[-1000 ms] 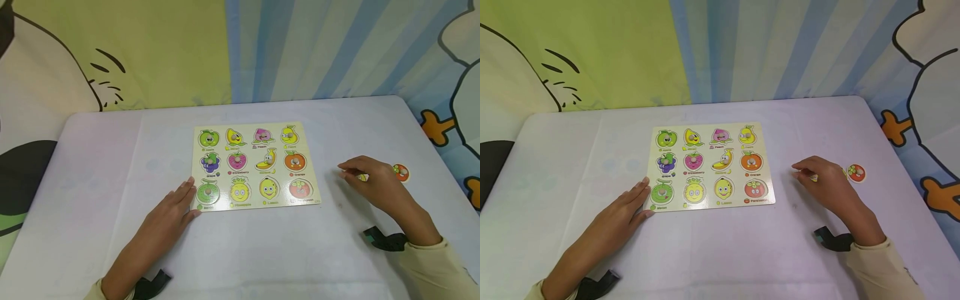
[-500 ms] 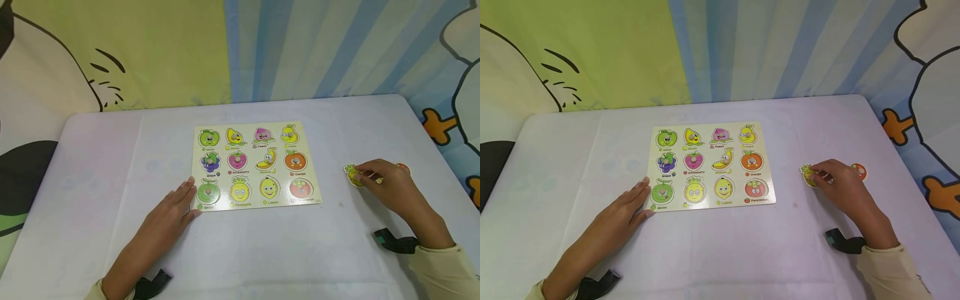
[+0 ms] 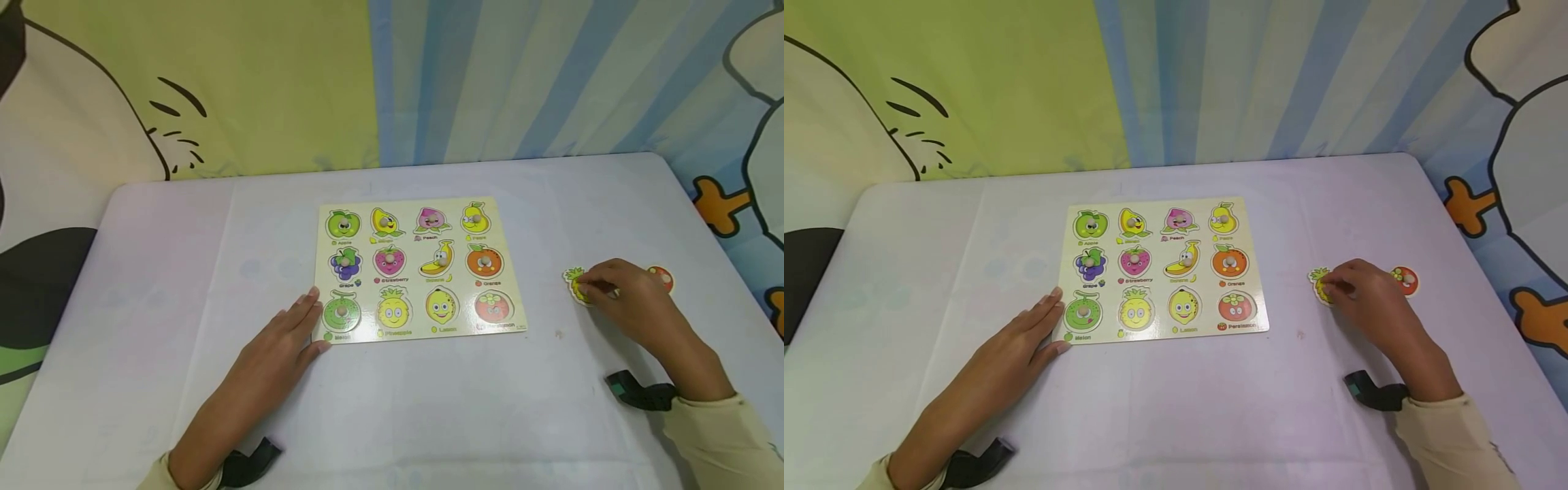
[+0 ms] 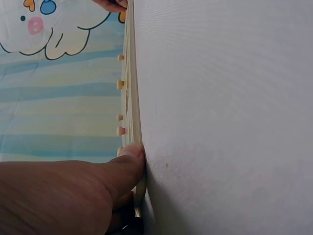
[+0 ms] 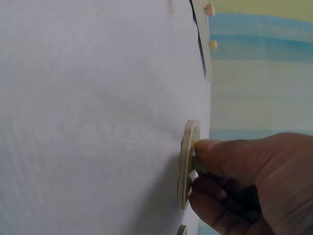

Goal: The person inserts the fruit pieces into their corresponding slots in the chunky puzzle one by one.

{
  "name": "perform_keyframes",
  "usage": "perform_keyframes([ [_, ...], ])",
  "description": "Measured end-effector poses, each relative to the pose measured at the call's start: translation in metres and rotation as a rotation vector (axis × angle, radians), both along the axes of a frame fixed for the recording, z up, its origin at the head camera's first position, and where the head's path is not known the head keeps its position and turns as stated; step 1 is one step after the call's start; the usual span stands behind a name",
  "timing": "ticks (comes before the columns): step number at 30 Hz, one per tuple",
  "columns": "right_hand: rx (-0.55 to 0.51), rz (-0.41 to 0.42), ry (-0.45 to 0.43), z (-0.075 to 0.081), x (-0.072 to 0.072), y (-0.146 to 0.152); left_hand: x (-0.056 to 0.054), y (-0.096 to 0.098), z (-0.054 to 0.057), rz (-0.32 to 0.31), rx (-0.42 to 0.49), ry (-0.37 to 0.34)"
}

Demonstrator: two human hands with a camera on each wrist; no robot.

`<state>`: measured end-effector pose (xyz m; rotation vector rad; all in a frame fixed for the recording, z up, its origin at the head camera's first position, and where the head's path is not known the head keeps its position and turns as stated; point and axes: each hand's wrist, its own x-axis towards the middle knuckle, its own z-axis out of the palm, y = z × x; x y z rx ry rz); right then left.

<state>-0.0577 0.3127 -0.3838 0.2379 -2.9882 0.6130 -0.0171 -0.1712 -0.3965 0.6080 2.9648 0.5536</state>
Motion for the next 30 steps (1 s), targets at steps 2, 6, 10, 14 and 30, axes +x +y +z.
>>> perform_keyframes([
  [2, 0.016, 0.003, 0.008, 0.0, -0.001, -0.002, 0.0, 0.0, 0.0, -0.001, -0.002, 0.0],
  [6, 0.038, 0.001, 0.017, 0.001, -0.001, -0.005, 0.0, 0.0, -0.001, 0.002, -0.003, -0.003],
  [10, 0.048, -0.005, 0.007, 0.004, 0.0, -0.007, 0.0, 0.0, -0.001, 0.007, -0.008, -0.006],
  [14, 0.048, 0.004, 0.025, 0.008, 0.0, -0.008, 0.0, 0.0, -0.001, 0.008, -0.011, -0.007],
  [30, 0.008, 0.018, 0.014, 0.025, -0.005, -0.041, 0.0, 0.0, 0.0, 0.001, -0.01, 0.008],
])
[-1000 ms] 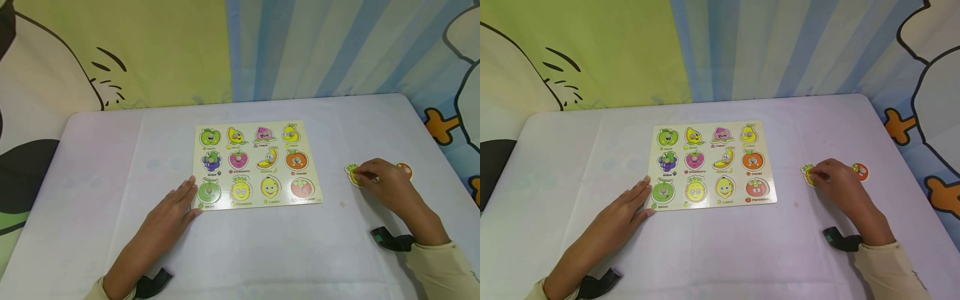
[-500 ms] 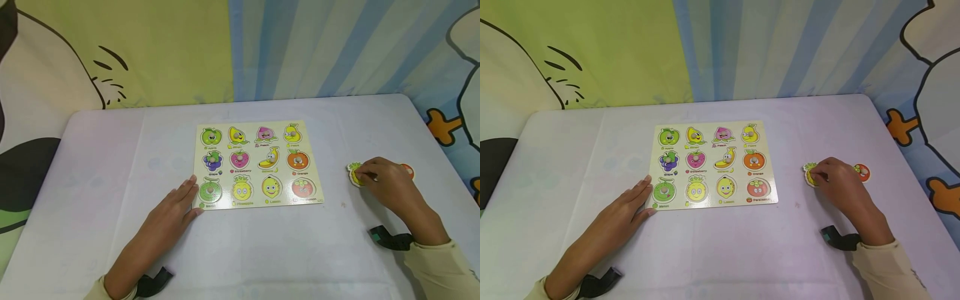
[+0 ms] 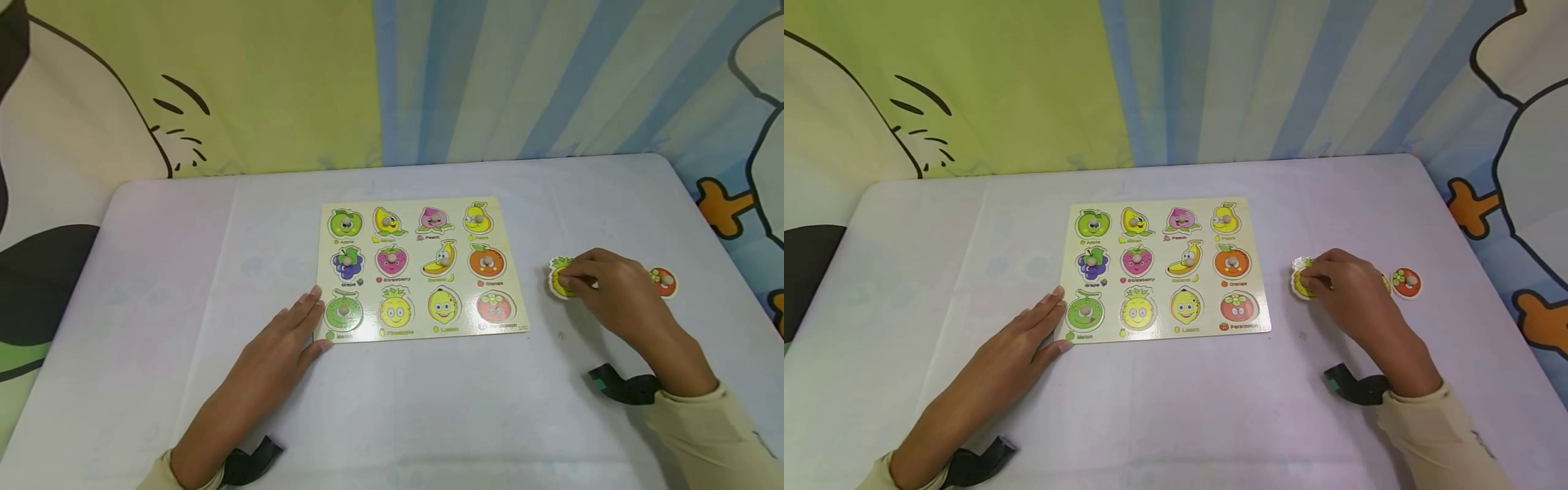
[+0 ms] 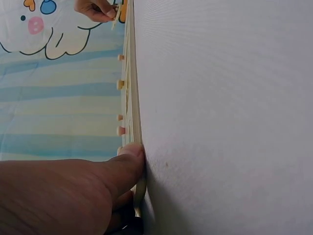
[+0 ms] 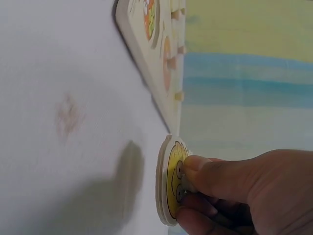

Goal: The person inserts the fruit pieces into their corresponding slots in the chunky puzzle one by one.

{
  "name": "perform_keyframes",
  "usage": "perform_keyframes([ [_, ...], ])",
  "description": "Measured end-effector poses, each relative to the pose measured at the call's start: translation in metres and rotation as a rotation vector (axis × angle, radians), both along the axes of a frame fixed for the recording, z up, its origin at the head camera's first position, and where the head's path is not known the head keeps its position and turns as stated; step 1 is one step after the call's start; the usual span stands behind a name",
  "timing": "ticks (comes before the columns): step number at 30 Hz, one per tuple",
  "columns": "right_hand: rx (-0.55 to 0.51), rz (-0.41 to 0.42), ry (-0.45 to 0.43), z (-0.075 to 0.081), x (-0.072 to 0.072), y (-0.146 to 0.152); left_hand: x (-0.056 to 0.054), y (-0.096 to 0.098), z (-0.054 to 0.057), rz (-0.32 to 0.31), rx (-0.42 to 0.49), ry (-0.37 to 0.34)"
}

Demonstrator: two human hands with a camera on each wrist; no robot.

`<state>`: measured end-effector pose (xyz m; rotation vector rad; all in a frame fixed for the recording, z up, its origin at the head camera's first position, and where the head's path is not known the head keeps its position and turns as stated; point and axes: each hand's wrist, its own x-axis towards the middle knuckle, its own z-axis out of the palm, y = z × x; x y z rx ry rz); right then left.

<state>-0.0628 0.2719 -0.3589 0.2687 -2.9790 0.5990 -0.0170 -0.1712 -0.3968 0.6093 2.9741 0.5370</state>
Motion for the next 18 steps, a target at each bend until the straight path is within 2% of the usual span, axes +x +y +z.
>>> perform_keyframes([
  [8, -0.011, 0.074, 0.026, 0.004, -0.003, -0.024, -0.001, 0.0, -0.001, -0.003, -0.003, 0.013],
  [18, -0.062, 0.138, 0.004, 0.008, -0.009, -0.058, 0.0, 0.0, -0.002, -0.001, 0.005, 0.017],
])
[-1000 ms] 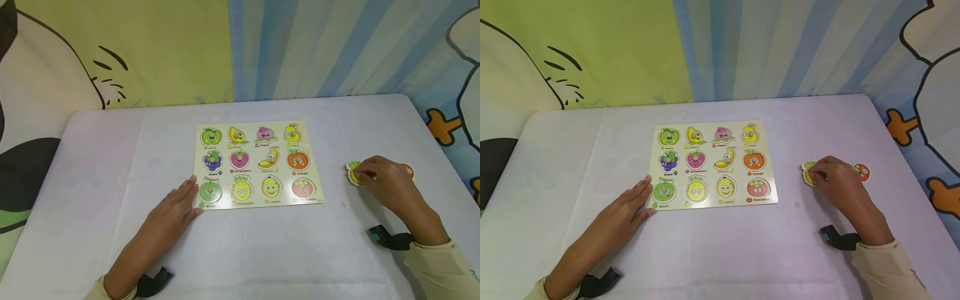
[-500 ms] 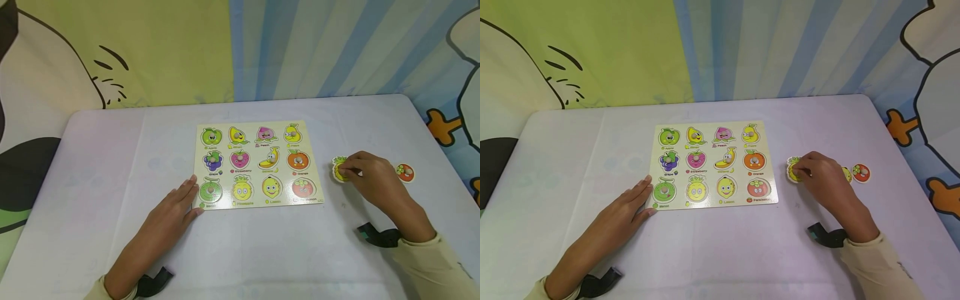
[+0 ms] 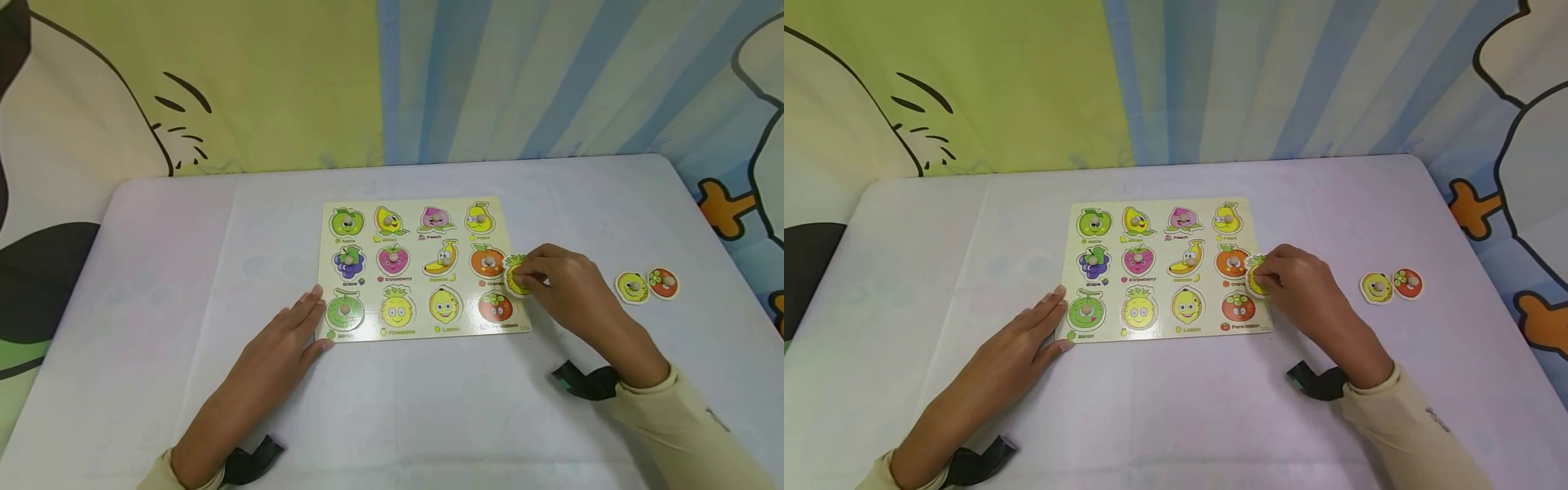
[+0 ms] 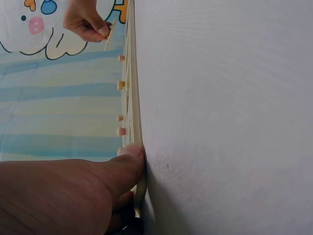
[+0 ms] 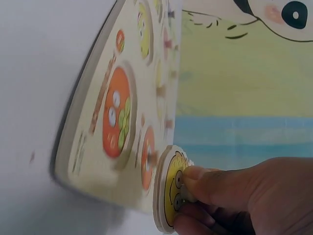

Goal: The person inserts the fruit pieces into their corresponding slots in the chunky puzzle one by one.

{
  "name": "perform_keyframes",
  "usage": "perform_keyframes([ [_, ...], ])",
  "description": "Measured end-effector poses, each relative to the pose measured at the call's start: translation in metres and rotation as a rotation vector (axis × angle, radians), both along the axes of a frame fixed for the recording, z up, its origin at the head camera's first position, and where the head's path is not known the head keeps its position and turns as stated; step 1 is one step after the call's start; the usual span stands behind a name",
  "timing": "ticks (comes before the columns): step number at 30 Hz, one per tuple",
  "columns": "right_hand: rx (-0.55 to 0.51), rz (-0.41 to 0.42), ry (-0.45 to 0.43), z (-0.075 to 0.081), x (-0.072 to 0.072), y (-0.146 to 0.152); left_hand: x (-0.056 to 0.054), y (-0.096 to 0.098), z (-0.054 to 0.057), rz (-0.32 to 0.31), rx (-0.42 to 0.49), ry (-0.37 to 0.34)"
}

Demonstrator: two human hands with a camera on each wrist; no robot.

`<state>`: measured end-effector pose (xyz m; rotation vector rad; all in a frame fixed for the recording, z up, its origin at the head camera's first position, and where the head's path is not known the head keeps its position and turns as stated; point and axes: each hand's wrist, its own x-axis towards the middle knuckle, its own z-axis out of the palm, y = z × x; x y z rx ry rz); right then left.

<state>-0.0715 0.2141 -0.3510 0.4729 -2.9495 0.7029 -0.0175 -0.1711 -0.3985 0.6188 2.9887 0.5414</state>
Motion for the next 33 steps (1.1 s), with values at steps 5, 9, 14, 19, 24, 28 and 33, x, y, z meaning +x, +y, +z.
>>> perform_keyframes([
  [5, -0.026, 0.031, -0.04, 0.001, -0.002, -0.021, 0.0, -0.001, 0.001, -0.004, 0.0, 0.001],
  [9, -0.049, 0.082, -0.061, 0.001, -0.004, -0.04, 0.0, -0.001, 0.001, -0.005, -0.003, -0.004],
  [14, -0.064, 0.124, -0.09, 0.002, -0.006, -0.061, 0.0, -0.001, 0.001, -0.005, -0.008, -0.012],
  [19, -0.057, 0.129, -0.118, 0.002, -0.008, -0.079, -0.001, -0.001, 0.0, -0.004, -0.002, -0.01],
  [24, -0.057, 0.158, -0.131, -0.001, -0.008, -0.099, -0.001, 0.0, 0.0, -0.003, -0.007, -0.017],
  [28, -0.04, 0.194, -0.15, -0.003, -0.008, -0.116, -0.001, 0.0, 0.001, -0.004, -0.007, -0.019],
  [33, -0.031, 0.211, -0.168, -0.006, -0.009, -0.131, -0.001, -0.001, 0.002, -0.011, -0.011, -0.015],
])
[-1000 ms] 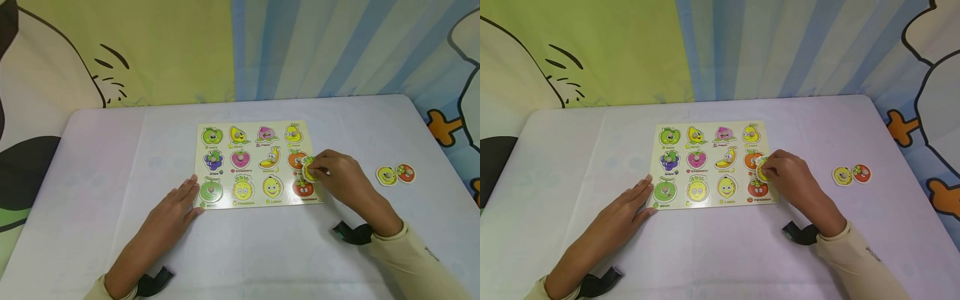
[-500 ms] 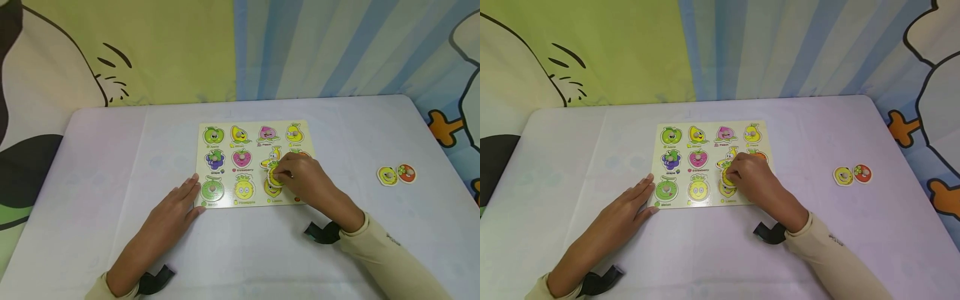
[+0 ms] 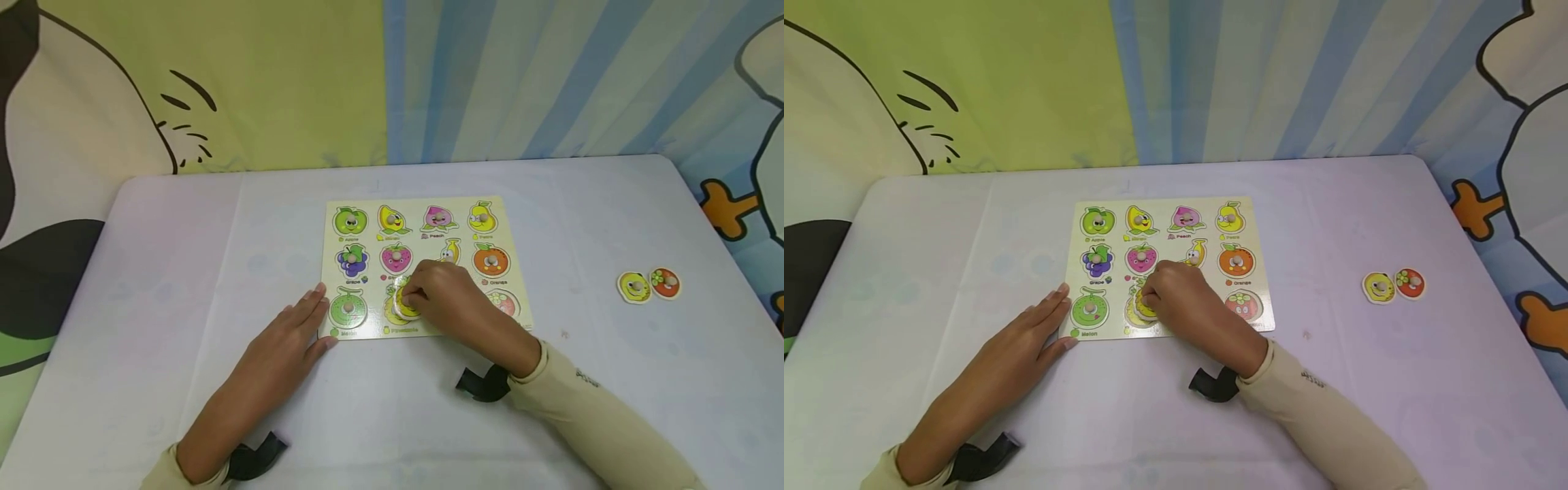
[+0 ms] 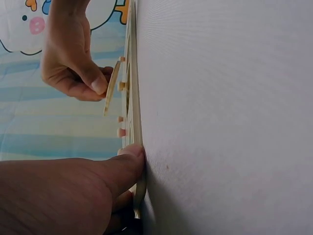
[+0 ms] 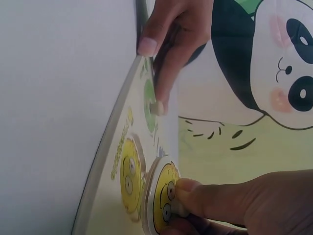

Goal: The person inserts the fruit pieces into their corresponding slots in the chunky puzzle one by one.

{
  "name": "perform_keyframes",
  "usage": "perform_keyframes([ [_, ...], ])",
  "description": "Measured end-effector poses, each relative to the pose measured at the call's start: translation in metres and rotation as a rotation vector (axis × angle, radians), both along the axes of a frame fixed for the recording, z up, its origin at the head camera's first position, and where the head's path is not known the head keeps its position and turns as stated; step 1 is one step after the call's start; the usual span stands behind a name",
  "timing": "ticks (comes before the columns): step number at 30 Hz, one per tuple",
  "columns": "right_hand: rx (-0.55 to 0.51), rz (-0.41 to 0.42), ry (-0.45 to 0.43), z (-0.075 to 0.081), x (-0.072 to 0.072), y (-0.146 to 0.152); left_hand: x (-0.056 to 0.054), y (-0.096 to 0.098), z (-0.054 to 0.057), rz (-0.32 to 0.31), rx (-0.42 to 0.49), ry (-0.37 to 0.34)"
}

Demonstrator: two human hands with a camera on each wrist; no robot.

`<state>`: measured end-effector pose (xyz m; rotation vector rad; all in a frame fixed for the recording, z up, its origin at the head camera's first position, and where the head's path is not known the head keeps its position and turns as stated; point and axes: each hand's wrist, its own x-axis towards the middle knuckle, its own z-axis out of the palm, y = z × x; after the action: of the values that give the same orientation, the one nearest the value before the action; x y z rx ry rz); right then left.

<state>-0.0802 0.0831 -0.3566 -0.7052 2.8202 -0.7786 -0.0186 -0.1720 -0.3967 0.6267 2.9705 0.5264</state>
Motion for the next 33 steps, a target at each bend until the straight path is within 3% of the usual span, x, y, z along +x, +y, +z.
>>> perform_keyframes([
  [11, 0.022, -0.005, -0.037, -0.004, 0.001, -0.019, -0.001, 0.002, -0.001, -0.001, 0.004, 0.003],
  [33, 0.072, 0.012, -0.022, -0.013, -0.002, -0.02, -0.001, 0.0, -0.001, -0.003, 0.001, 0.005],
])
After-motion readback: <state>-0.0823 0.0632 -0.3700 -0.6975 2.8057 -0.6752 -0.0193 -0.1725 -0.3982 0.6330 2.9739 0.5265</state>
